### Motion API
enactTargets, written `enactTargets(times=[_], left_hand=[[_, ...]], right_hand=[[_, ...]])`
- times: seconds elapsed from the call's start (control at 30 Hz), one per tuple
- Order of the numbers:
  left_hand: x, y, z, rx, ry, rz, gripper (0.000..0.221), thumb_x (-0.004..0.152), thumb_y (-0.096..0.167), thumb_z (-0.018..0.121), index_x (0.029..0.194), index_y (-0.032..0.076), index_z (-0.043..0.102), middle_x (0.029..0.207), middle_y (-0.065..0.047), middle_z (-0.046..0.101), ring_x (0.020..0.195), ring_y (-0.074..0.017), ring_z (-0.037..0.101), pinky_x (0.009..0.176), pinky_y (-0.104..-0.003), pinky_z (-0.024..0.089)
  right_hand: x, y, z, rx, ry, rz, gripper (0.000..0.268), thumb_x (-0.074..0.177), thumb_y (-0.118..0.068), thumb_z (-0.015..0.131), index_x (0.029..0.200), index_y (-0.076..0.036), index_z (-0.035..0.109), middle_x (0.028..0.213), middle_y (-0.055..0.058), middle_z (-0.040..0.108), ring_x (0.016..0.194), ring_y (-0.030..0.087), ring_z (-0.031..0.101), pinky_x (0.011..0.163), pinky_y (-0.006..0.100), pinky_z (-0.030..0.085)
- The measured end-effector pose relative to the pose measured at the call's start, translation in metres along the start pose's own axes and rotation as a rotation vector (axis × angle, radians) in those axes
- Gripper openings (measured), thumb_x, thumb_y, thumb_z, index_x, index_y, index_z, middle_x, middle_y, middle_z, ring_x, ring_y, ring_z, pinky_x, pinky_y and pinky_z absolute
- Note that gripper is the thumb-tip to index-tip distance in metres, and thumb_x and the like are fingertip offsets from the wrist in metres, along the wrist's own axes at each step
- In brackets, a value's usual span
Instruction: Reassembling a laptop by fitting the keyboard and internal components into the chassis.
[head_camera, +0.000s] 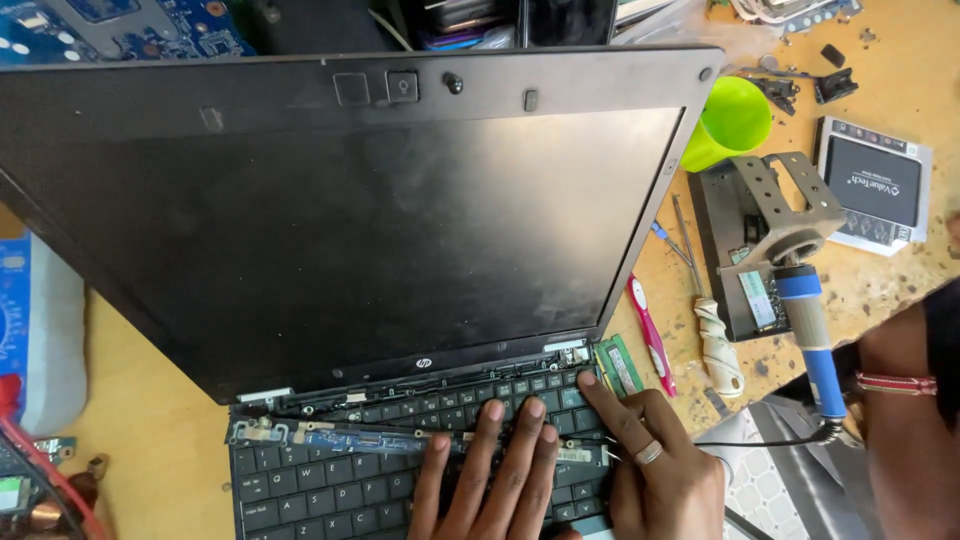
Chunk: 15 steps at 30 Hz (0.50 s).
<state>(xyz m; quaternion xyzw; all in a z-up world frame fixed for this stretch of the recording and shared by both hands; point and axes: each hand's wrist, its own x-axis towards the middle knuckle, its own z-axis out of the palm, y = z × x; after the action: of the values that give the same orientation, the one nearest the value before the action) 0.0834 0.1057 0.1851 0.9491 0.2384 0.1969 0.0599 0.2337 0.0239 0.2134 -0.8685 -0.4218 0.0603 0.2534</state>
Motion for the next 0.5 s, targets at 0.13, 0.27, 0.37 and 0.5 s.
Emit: enactTargets(times=[0.13,0.27,0.37,0.5], left_hand=[[0.0,0.0,0.001,0.023,0.023,0.01,0.071,0.115,0.061,0.012,0.141,0.02,0.065,0.15,0.001,0.062,0.142,-0.0271,0.051,0.117,-0.053,0.032],[0.0,-0.001,-0.002,0.014,-0.025,0.015,0.071,0.114,0.062,0.015,0.143,0.019,0.063,0.152,0.0,0.059,0.144,-0.0275,0.049,0.117,-0.054,0.032],[0.0,0.001,-0.001,-0.005,0.015,-0.005,0.072,0.115,0.061,0.012,0.14,0.02,0.066,0.15,0.0,0.062,0.142,-0.0269,0.051,0.116,-0.053,0.032],[-0.001,0.0,-0.002,-0.007,-0.015,0.004,0.072,0.115,0.061,0.012,0.146,0.019,0.062,0.154,-0.001,0.058,0.146,-0.0274,0.046,0.121,-0.054,0.028]], right_hand=[[0.0,0.001,0.0,0.023,0.0,-0.009,0.064,0.085,0.0,0.046,0.136,-0.03,0.068,0.091,-0.007,0.061,0.053,0.015,0.048,0.047,0.025,0.043],[-0.002,0.003,-0.001,0.025,-0.027,0.011,0.066,0.083,-0.002,0.045,0.137,-0.032,0.067,0.094,-0.007,0.063,0.051,0.016,0.05,0.047,0.025,0.044],[0.002,-0.001,-0.007,0.099,-0.061,0.012,0.059,0.087,-0.005,0.047,0.136,-0.028,0.069,0.098,-0.004,0.066,0.061,0.016,0.062,0.053,0.027,0.048],[0.008,0.006,-0.011,0.136,-0.139,0.014,0.063,0.085,0.0,0.047,0.137,-0.027,0.069,0.1,-0.001,0.067,0.067,0.02,0.067,0.061,0.026,0.052]])
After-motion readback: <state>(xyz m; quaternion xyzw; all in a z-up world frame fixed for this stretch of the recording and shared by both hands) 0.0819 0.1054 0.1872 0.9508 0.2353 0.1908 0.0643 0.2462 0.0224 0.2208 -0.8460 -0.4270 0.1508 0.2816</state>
